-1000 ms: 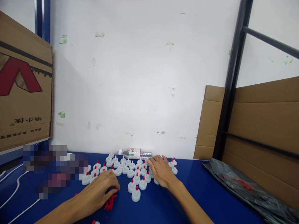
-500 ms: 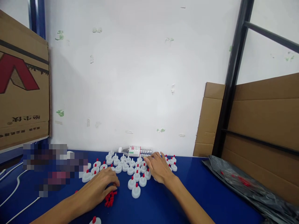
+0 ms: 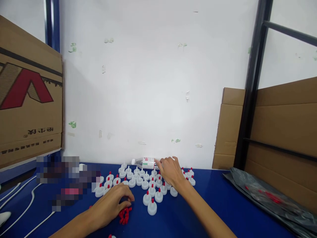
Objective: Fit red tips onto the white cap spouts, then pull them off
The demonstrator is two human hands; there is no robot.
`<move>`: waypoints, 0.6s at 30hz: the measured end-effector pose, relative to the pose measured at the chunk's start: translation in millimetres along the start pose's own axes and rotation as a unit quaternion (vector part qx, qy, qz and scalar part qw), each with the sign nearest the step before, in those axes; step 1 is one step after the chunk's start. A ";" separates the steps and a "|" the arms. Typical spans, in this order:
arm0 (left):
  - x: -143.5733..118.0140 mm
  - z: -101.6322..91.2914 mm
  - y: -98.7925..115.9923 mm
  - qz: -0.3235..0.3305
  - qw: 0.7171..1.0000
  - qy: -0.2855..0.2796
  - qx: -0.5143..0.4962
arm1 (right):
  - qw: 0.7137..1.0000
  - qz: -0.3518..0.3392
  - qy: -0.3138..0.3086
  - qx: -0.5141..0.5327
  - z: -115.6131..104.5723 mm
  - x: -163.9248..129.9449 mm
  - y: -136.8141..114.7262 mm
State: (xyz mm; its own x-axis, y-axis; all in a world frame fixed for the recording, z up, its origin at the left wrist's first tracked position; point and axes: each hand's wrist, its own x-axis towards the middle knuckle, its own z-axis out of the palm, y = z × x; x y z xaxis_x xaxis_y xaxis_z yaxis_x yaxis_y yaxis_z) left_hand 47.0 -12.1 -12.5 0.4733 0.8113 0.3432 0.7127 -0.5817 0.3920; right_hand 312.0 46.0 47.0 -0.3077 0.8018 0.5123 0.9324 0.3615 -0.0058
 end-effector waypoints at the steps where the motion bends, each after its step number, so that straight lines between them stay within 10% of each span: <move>1: 0.6 1.8 -2.6 0.001 1.000 0.002 -0.002 | 1.000 0.004 0.018 0.007 -5.9 -2.6 -2.2; 18: 5.3 -12.1 17.5 0.064 0.983 0.159 -0.066 | 0.966 -0.182 0.061 0.173 -9.5 -51.4 -56.2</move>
State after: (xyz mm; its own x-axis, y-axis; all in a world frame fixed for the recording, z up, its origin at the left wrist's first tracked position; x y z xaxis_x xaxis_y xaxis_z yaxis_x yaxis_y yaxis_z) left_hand 55.7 -18.7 6.6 0.3532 0.6839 0.6383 0.5746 -0.6971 0.4289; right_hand 277.2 -20.0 29.1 -0.5585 0.5368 0.6324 0.6404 0.7636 -0.0826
